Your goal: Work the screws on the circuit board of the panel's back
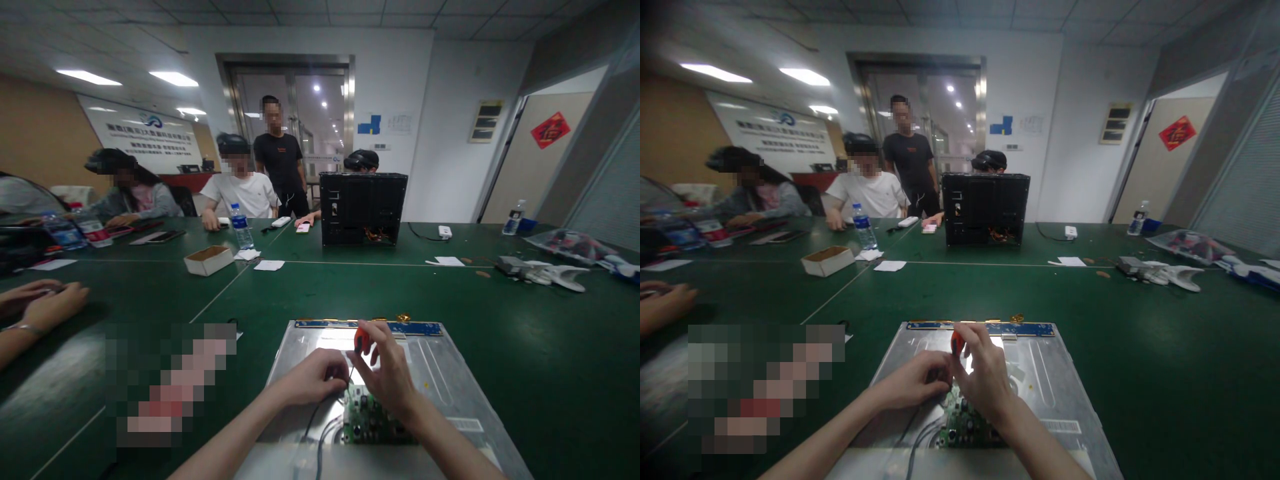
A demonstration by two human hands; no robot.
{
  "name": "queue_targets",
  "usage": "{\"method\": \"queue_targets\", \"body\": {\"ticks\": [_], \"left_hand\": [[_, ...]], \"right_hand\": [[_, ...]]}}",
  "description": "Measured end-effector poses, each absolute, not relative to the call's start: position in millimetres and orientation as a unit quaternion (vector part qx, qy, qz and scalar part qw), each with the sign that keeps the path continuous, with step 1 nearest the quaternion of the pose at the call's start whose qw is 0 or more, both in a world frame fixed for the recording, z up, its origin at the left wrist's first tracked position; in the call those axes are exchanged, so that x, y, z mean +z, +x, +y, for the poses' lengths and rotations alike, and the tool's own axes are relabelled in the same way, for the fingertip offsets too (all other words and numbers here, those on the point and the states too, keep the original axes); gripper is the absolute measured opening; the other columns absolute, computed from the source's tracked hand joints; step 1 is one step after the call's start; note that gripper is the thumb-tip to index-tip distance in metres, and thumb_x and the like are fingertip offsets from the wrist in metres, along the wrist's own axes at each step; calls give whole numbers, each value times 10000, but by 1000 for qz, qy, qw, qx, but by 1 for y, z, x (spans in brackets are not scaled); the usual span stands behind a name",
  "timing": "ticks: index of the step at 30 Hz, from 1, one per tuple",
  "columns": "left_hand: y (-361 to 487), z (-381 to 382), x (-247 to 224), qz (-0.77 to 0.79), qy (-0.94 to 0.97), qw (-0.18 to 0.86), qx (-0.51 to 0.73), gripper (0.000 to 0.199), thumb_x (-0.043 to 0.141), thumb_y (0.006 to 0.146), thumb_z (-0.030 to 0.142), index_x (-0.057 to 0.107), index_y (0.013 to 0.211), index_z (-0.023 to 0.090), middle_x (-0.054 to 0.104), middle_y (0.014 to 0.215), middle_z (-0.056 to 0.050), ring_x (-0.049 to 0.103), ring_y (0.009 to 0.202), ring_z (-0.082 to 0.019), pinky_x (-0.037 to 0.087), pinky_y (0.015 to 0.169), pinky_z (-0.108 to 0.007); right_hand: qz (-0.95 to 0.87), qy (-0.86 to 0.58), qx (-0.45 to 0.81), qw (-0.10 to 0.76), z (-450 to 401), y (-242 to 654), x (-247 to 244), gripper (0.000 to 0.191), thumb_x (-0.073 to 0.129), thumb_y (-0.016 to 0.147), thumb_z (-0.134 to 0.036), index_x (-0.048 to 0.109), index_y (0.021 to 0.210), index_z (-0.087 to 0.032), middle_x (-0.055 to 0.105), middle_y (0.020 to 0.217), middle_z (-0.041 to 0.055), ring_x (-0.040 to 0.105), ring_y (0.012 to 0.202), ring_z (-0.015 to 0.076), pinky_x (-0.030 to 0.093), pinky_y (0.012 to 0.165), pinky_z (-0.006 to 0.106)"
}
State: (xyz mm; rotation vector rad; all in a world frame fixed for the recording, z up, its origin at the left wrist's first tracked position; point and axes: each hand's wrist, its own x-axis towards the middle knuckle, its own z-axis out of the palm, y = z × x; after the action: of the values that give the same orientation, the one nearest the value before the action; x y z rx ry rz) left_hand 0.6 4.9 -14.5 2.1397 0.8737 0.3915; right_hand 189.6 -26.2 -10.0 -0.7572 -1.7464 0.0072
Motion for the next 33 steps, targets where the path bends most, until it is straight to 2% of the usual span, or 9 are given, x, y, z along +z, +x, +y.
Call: {"method": "queue_targets", "body": {"ticks": [14,24,33], "left_hand": [[0,6,-16,339,835,403,160,83,586,765,108,616,815,167,551,743,17,499,680,-150,391,635,-255],[-2,8,-20,339,851,378,137,142,575,800,102,663,896,159,639,820,-11,554,753,-174,437,693,-258],[-1,7,-16,339,849,377,145,110,589,798,121,663,867,163,637,799,-5,555,745,-174,435,694,-267]], "right_hand": [[-753,-326,13,572,-28,189,-8,543,528,942,-133,404,1449,-285,575,926,31,560,621,137,491,459,229],[-747,-327,10,578,-28,188,-12,582,510,920,-116,361,1470,-238,633,961,59,593,618,147,498,466,250],[-751,-327,11,574,-27,188,-11,583,520,907,-107,371,1456,-236,638,977,69,594,622,148,487,459,246]]}}
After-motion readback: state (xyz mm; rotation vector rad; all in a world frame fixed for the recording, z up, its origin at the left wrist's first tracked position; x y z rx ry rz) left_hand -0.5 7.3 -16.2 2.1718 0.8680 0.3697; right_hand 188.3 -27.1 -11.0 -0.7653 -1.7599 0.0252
